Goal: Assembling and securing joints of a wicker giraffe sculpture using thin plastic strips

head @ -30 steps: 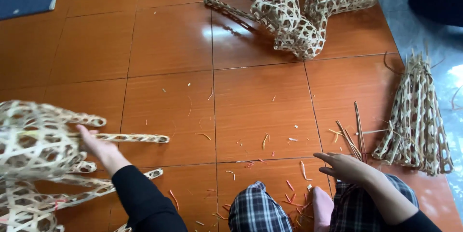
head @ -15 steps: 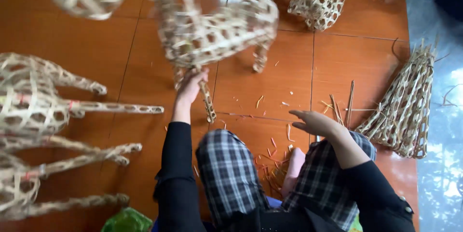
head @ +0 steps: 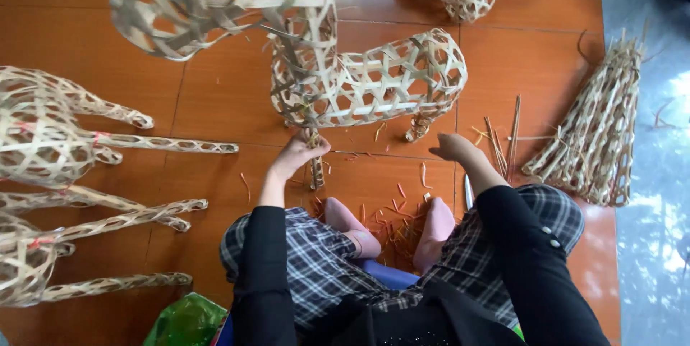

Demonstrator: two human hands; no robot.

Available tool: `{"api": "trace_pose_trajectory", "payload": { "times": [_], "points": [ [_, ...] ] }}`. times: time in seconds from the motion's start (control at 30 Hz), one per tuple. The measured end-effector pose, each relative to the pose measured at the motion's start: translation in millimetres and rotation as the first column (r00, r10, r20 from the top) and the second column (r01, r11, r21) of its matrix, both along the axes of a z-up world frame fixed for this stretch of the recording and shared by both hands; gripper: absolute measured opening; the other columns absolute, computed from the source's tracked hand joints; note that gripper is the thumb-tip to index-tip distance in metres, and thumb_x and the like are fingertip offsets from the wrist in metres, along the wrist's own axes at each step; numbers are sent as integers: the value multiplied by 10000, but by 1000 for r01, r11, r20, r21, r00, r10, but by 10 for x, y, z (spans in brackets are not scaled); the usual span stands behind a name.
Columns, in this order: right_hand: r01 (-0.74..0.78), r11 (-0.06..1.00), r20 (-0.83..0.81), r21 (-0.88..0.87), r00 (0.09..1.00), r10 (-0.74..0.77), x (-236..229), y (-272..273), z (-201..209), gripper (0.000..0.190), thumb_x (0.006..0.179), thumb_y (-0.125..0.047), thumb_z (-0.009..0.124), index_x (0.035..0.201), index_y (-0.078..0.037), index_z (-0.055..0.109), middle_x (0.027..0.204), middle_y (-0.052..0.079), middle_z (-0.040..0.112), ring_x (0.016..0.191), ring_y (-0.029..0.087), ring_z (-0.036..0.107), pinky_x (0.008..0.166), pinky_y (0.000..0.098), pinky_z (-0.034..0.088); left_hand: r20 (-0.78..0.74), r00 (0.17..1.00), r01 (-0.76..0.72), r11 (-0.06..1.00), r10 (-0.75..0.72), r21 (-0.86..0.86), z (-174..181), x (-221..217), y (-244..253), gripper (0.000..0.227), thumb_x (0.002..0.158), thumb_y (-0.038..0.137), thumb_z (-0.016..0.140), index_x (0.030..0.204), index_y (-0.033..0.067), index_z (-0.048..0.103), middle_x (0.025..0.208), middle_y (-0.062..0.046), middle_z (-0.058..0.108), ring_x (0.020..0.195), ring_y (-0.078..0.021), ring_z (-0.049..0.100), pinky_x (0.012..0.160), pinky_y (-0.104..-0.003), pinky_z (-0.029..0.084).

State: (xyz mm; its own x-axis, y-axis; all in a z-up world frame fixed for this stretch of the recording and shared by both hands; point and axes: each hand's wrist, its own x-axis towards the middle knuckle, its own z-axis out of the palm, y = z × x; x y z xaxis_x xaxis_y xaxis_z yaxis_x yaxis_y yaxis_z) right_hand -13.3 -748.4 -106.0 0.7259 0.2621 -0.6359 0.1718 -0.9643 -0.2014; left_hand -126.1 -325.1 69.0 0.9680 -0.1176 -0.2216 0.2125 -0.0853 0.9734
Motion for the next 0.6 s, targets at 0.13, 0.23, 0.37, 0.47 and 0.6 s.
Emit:
{"api": "trace_pose_trajectory", "payload": {
  "times": [0.13,0.23,0.37,0.47,0.6],
  "points": [
    [166,984,5,67,986,-166,-68,196,441,730,896,-545,621,1361,-9,446,1270,336,601,1207,471,574,1041,550,465,-166,986,50,966,-8,254,219,-116,443,925,757,87,836,1527,51,326,1372,-378,460,1292,-510,463,1077,-595,383],
    [256,954,68,155,961,-269,-5,213,406,659,868,-505,692,1228,8,489,1193,345,625,1145,479,608,978,540,498,-167,974,-69,902,154,426,338,-26,567,808,835,94,761,1531,98,351,1430,-327,443,1259,-442,524,1051,-522,440],
    [425,810,-25,403,890,-455,-83,379,776,844,787,-432,773,1388,-25,343,1384,341,474,1289,486,466,1104,569,382,-195,948,-141,880,252,454,478,255,479,890,903,194,730,1593,150,170,1520,-310,318,1101,-327,650,990,-486,483],
    [550,493,-202,674,779,-594,-139,468,784,1044,727,-209,846,1545,-70,213,1543,274,322,1428,452,276,1175,593,232,-132,965,-150,892,226,426,28,595,516,864,867,172,770,1569,162,267,1467,-255,432,1070,-341,665,901,-450,547],
    [571,128,-387,811,688,-614,-111,579,371,1077,681,-94,922,1537,-92,268,1559,194,314,1460,423,228,1188,597,157,-101,974,-143,891,205,431,-187,901,487,797,831,158,791,1510,114,377,1388,-245,525,1122,-399,629,883,-462,548]
  ]
}}
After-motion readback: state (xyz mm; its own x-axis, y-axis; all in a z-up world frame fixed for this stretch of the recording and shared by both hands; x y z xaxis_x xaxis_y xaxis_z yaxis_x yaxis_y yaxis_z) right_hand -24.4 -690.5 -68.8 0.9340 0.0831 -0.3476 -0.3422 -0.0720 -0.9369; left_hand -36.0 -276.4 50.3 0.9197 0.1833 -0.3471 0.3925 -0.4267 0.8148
